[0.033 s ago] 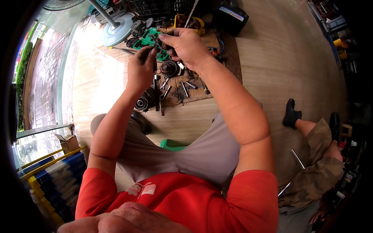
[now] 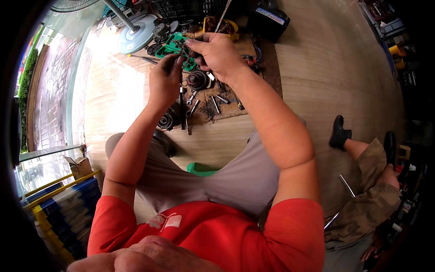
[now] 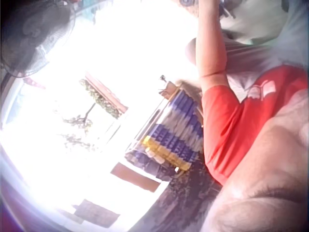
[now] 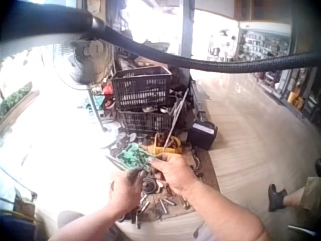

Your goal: The person manipulates a gear-like mechanical component and a green circuit board by hand, fitting small parts together and using pliers to adjust internal elements.

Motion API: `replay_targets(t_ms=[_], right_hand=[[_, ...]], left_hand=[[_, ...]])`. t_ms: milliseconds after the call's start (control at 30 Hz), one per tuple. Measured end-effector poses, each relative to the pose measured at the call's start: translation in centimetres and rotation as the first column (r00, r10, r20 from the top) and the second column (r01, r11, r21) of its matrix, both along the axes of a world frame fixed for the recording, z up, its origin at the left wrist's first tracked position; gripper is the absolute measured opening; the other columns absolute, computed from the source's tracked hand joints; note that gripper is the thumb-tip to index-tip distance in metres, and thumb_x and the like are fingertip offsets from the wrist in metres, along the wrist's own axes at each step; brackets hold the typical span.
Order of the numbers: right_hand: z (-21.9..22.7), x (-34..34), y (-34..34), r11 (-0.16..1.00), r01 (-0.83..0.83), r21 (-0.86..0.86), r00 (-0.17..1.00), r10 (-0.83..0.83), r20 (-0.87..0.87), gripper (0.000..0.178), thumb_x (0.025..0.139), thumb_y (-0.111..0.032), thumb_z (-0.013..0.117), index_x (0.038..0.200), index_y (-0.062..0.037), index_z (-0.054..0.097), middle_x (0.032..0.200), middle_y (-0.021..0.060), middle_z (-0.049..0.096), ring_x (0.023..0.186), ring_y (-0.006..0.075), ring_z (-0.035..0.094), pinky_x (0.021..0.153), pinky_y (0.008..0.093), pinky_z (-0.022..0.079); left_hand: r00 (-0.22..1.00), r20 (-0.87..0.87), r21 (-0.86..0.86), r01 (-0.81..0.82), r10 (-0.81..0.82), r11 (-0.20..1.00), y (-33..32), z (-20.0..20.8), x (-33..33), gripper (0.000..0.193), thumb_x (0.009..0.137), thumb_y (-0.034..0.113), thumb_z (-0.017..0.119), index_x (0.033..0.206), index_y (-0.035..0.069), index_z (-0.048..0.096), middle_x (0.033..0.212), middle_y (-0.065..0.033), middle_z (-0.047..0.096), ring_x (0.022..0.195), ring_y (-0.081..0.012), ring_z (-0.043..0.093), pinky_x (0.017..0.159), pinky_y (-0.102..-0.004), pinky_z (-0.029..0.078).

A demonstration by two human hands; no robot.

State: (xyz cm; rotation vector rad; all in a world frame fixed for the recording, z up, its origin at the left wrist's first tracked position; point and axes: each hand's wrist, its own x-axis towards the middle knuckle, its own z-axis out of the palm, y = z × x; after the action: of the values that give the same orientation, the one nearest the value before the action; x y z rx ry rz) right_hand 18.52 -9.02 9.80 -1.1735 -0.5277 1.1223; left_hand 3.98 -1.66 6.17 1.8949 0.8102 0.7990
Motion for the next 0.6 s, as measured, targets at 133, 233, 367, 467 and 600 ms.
replay_targets(t_ms=[133, 233, 367, 467, 600], right_hand=[[-0.3, -0.4, 0.0, 0.995, 0.094, 0.03, 0.993, -0.091, -0.079, 0.012, 0.091, -0.016, 0.065, 0.084, -0.0064, 0.062, 0.07, -0.0008, 0.057, 0.055, 0.007, 0.05, 0.044, 0.0214, 0.038], [-0.9, -0.8, 0.6, 0.985, 0.174, -0.004, 0.982, -0.174, -0.072, 0.012, 0.091, -0.015, 0.064, 0.083, -0.0077, 0.059, 0.07, -0.0006, 0.056, 0.055, 0.0072, 0.048, 0.043, 0.021, 0.033], [-1.1, -0.5, 0.9, 0.988, 0.153, -0.014, 0.988, -0.153, -0.03, 0.013, 0.092, -0.016, 0.063, 0.084, -0.0063, 0.059, 0.07, -0.0001, 0.056, 0.055, 0.0079, 0.049, 0.044, 0.0224, 0.035], [-1.3, 1.0, 0.5, 0.998, 0.02, 0.053, 0.997, -0.016, -0.073, 0.015, 0.095, -0.018, 0.06, 0.087, -0.0052, 0.06, 0.07, 0.0016, 0.057, 0.056, 0.0097, 0.051, 0.046, 0.0236, 0.039], [-0.9, 0.8, 0.1, 0.993, -0.057, 0.103, 0.961, 0.083, -0.263, 0.016, 0.098, -0.02, 0.057, 0.094, -0.0054, 0.061, 0.076, 0.0041, 0.058, 0.06, 0.012, 0.051, 0.047, 0.0234, 0.037]], left_hand=[[1.0, -0.013, 0.362, 0.015, -0.01, 0.932, -0.5, 0.7, 0.1, 0.013, 0.09, 0.011, 0.063, 0.097, 0.0, 0.065, 0.086, -0.0191, 0.067, 0.076, -0.0345, 0.065, 0.065, -0.0375, 0.051], [1.0, -0.01, 0.531, 0.006, -0.001, 0.847, -0.4, -0.5, 0.6, 0.012, 0.089, 0.009, 0.064, 0.096, 0.0, 0.066, 0.085, -0.0197, 0.067, 0.077, -0.0353, 0.066, 0.065, -0.0391, 0.051], [0.998, 0.056, 0.421, -0.001, -0.025, 0.907, 0.1, -1.5, 1.1, 0.014, 0.09, 0.012, 0.063, 0.099, 0.001, 0.064, 0.082, -0.0166, 0.066, 0.068, -0.034, 0.062, 0.06, -0.0402, 0.049], [0.992, 0.104, -0.072, 0.081, -0.073, 0.994, 0.4, -1.0, 1.0, 0.02, 0.093, 0.016, 0.063, 0.103, -0.002, 0.063, 0.075, -0.0096, 0.065, 0.057, -0.0226, 0.058, 0.053, -0.0316, 0.045], [0.955, 0.267, -0.561, 0.262, -0.128, 0.786, 0.7, 0.7, -0.1, 0.024, 0.097, 0.019, 0.061, 0.103, -0.004, 0.063, 0.068, 0.0001, 0.056, 0.053, -0.008, 0.048, 0.048, -0.0228, 0.037]])
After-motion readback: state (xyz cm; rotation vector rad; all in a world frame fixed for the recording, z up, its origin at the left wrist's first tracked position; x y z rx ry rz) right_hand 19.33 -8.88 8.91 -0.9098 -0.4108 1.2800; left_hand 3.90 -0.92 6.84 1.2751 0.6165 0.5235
